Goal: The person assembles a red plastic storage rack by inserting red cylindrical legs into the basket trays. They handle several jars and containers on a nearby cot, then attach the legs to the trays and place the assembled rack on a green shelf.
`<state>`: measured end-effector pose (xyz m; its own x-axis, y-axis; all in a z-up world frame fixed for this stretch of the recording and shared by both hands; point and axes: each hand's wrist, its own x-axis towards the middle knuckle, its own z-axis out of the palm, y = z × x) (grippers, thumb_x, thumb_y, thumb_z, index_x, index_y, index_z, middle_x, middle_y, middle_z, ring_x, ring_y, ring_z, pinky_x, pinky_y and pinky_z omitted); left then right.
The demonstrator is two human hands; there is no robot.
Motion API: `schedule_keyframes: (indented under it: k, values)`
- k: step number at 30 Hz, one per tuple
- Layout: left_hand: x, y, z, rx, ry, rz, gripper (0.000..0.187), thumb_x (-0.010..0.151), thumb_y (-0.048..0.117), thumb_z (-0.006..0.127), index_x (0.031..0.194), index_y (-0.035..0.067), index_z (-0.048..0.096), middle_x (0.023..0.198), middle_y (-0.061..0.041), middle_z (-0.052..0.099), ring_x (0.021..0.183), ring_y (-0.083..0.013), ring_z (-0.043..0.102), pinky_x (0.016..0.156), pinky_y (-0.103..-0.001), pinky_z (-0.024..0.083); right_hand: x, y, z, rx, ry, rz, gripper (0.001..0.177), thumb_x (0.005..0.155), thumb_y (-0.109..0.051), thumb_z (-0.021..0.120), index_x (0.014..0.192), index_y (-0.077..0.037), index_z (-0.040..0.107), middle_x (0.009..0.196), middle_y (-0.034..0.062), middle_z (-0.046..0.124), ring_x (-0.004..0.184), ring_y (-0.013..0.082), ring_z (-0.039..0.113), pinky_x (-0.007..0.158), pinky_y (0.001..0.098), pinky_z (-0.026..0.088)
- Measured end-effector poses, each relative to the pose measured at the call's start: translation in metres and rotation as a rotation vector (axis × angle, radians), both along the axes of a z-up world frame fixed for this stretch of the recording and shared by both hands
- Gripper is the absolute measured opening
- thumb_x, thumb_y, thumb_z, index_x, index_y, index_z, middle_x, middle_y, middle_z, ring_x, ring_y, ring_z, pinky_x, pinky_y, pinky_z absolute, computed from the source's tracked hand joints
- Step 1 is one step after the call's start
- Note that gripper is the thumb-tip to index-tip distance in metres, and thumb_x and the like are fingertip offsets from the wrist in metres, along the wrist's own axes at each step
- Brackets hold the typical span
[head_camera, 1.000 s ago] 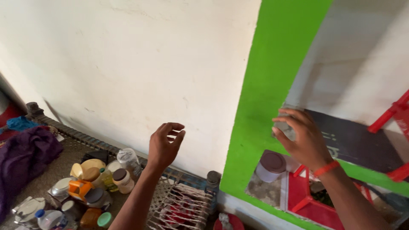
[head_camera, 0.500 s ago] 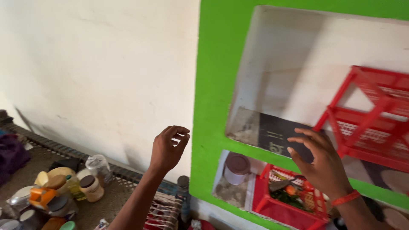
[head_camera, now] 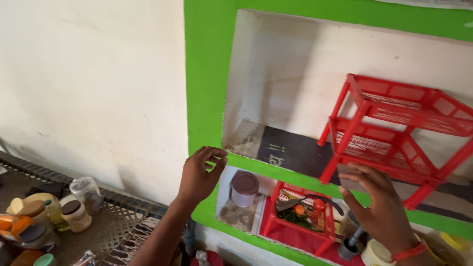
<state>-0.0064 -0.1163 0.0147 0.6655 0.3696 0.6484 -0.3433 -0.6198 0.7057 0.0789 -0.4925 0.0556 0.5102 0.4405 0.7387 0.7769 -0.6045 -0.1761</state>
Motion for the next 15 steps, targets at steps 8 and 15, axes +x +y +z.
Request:
schedule_keyframes:
  k: [8, 15]
  values:
    - [0.017, -0.051, -0.005, -0.041, 0.009, -0.107, 0.017, 0.087, 0.012, 0.072, 0.102, 0.005, 0.074, 0.102, -0.008, 0.076, 0.088, -0.0187, 0.077, 0.074, -0.033, 0.061, 0.003, -0.055, -0.013, -0.007, 0.101, -0.173, 0.037, 0.086, -0.026, 0.073, 0.119, -0.011, 0.070, 0.138, 0.0105, 0.061, 0.131, 0.0330, 0.053, 0.106, 0.0478, 0.043]
    - [0.045, -0.087, -0.021, 0.033, -0.044, -0.170, 0.020, 0.085, 0.009, 0.070, 0.103, 0.003, 0.075, 0.102, -0.011, 0.075, 0.089, -0.0194, 0.077, 0.079, -0.033, 0.060, 0.008, -0.083, -0.025, 0.065, 0.054, -0.160, 0.048, 0.085, -0.026, 0.072, 0.130, -0.011, 0.063, 0.142, 0.0117, 0.059, 0.137, 0.0335, 0.052, 0.108, 0.0474, 0.044]
